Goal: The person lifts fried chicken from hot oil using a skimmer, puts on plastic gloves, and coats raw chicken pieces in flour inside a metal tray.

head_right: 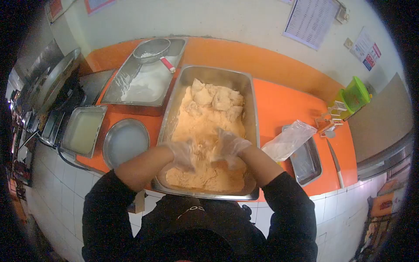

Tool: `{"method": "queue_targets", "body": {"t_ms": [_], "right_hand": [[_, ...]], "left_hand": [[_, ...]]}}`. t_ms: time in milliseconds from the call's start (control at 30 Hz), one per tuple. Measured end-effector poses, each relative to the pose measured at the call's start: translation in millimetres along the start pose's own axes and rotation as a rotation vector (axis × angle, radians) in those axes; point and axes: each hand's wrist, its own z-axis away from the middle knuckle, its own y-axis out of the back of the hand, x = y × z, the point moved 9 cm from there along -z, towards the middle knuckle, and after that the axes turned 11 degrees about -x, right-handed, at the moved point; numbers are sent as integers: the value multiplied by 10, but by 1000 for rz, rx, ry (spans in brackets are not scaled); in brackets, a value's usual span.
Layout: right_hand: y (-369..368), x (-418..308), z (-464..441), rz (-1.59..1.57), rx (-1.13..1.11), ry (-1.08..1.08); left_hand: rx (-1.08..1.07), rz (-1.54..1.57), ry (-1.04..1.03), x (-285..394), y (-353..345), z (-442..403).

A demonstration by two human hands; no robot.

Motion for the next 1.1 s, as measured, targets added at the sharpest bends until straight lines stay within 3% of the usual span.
{"method": "queue_targets", "body": {"t_ms": [133, 200, 300, 400, 500, 600, 700, 767, 833, 900, 1000, 1100], "right_hand": [[-587, 88, 105, 288, -325, -22], [-440, -399, 394, 550, -452, -39], [-1211, 18, -142, 414, -385, -105], [-1045, -168, -80, 428, -320, -68], [-1023, 97, -255, 79, -265, -141], [-421, -60, 56, -23, -320, -219], [67, -5, 49, -119, 75, -173], [-214, 59, -335, 24, -41, -130], [-357, 28, -643, 65, 3, -144], [-383, -32, -744, -8, 199, -222], [-314, -447, -634, 432, -212, 111], [325, -398, -246, -115, -79, -197]], "left_hand": [[-120, -289, 44, 65, -298, 14], [-123, -381, 67, 4, -602, -365], [-176, -88, -23, 92, -600, -454], [-93, -215, -158, 117, -571, -660], [112, 167, -63, -37, -354, -591], [17, 211, 26, 79, -135, -242], [52, 37, -141, 266, -178, -62], [-16, 70, 0, 108, -395, -257], [-16, 80, 64, 31, -420, -327], [40, 61, 47, 36, -332, -320], [-33, 46, 30, -176, -588, -887], [110, 273, 50, -193, -224, -499]]}}
